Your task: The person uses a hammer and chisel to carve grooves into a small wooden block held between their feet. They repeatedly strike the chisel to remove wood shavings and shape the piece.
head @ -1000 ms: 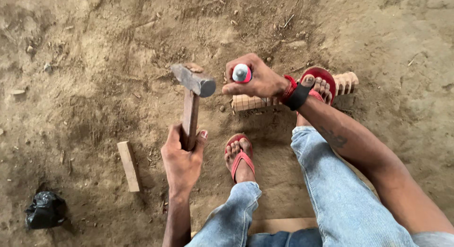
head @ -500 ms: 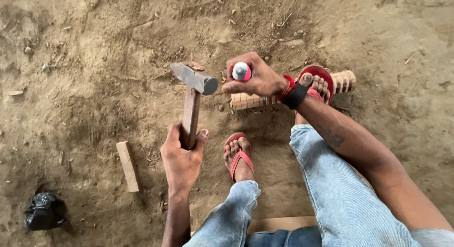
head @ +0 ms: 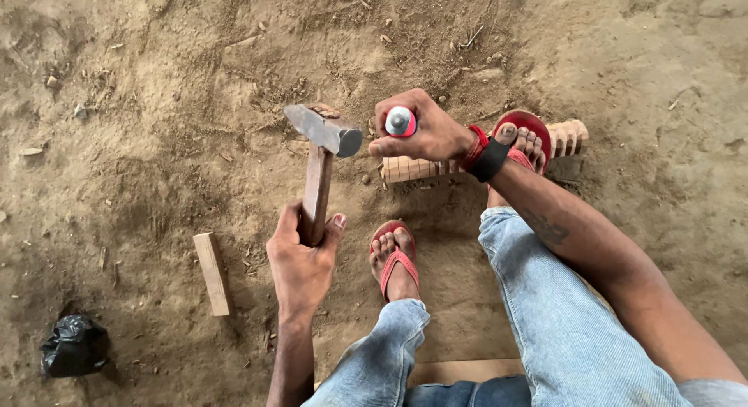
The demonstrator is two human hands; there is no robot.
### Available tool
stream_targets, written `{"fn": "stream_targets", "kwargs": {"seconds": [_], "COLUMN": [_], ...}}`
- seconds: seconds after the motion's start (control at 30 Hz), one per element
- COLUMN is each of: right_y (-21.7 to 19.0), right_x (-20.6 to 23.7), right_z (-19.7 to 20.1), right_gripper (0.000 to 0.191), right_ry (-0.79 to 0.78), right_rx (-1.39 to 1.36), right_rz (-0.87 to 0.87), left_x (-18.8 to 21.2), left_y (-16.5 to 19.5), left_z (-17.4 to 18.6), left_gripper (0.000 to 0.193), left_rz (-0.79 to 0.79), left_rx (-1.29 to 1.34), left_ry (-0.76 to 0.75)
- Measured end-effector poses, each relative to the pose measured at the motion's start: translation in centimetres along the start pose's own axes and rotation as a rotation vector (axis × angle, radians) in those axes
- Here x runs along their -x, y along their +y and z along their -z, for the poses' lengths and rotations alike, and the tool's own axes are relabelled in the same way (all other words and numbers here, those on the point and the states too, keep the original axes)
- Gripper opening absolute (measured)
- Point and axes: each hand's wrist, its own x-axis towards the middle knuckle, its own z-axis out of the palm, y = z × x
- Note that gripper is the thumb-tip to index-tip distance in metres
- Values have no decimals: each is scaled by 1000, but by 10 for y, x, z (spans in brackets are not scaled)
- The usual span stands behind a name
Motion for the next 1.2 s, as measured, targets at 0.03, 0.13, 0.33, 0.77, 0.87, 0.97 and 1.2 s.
{"fn": "stream_targets", "kwargs": {"seconds": [0.03, 0.13, 0.33, 0.77, 0.87, 0.97, 1.2], "right_y": [0, -2, -2, -2, -3, -4, -2], "right_x": [1, 2, -1, 1, 0, -1, 1], "right_z": [1, 1, -2, -2, -4, -4, 2], "right_gripper": [37, 37, 36, 32, 31, 32, 30], "right_ry": [-1, -21, -47, -22, -48, -54, 23], "right_rx": [-12, -42, -15, -15, -27, -23, -18], "right_rz": [1, 28, 33, 66, 89, 53, 2], "left_x": [0, 0, 1, 0, 0, 0, 1], "left_y": [0, 3, 7, 2, 3, 5, 11], "left_z": [0, -1, 2, 0, 1, 2, 2], "left_gripper": [30, 31, 30, 27, 27, 28, 26], "left_rz": [2, 28, 66, 58, 49, 75, 69], "left_rx": [0, 10, 30, 20, -2, 6, 12], "left_ry": [1, -7, -4, -13, -20, -28, -5]}}
